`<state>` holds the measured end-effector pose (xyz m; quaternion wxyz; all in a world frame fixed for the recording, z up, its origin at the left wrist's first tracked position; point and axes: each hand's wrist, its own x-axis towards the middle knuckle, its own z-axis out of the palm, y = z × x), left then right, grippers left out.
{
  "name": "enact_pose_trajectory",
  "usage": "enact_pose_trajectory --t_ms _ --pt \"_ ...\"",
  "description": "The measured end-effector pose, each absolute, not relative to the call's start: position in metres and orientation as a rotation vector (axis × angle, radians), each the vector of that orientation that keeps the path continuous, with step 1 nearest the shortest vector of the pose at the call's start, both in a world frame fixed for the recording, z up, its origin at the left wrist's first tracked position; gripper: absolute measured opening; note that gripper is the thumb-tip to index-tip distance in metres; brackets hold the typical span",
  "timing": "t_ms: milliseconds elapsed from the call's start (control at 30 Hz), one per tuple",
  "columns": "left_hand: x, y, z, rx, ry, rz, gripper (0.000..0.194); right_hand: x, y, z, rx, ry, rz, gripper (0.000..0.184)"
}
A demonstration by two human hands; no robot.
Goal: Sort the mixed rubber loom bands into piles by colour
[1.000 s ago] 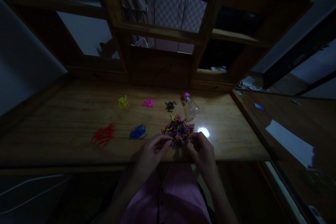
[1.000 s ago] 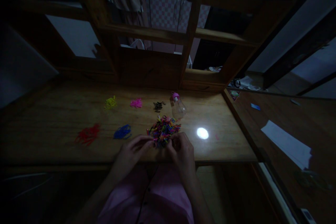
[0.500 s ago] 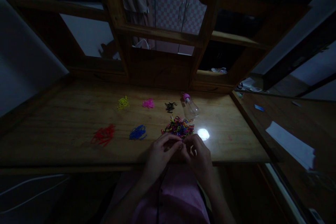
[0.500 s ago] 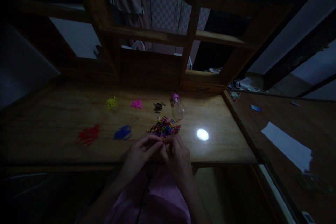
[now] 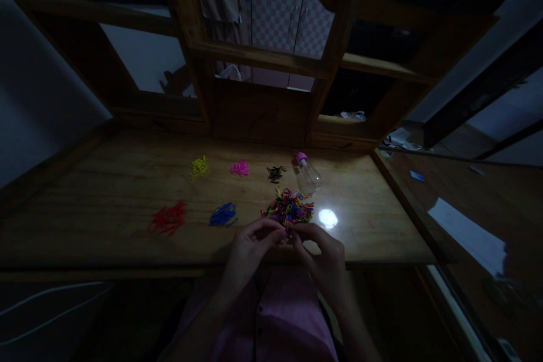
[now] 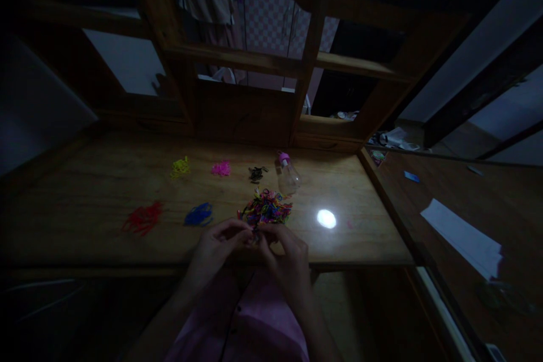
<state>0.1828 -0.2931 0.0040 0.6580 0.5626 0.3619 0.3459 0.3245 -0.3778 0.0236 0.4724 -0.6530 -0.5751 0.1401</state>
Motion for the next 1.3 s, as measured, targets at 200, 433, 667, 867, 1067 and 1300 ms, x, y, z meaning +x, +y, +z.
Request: enact_pose_trajectory --t_ms 200,433,667,867,1067,1300 --pt "0.173 -0.292 0.007 1.309 0.809 0.795 0.023 0.317 -0.37 0.031 -1.572 -1.344 0.397 0.014" --pt "0.162 -0.287 0.011 1.362 0.907 0.868 0.023 0.34 -0.327 0.041 -1.562 -1.314 0.489 0.013" --pt "0.141 -0.262 0.008 1.504 1.036 0.982 0.029 0.371 -0.238 0.039 -1.962 -1.794 0.017 0.015" --pt "0.136 -0.16 0.019 1.752 1.062 1.011 0.029 0.356 -0.214 0.035 -2.008 -1.868 -0.053 0.014" --pt "0.155 -0.091 0.013 1.872 1.061 0.874 0.019 0.357 -0.237 0.044 -1.965 -1.846 -0.146 0.016" --pt "0.123 -0.098 0.015 1.879 1.091 0.849 0.026 0.373 -0.277 0.041 -1.719 -1.696 0.037 0.014"
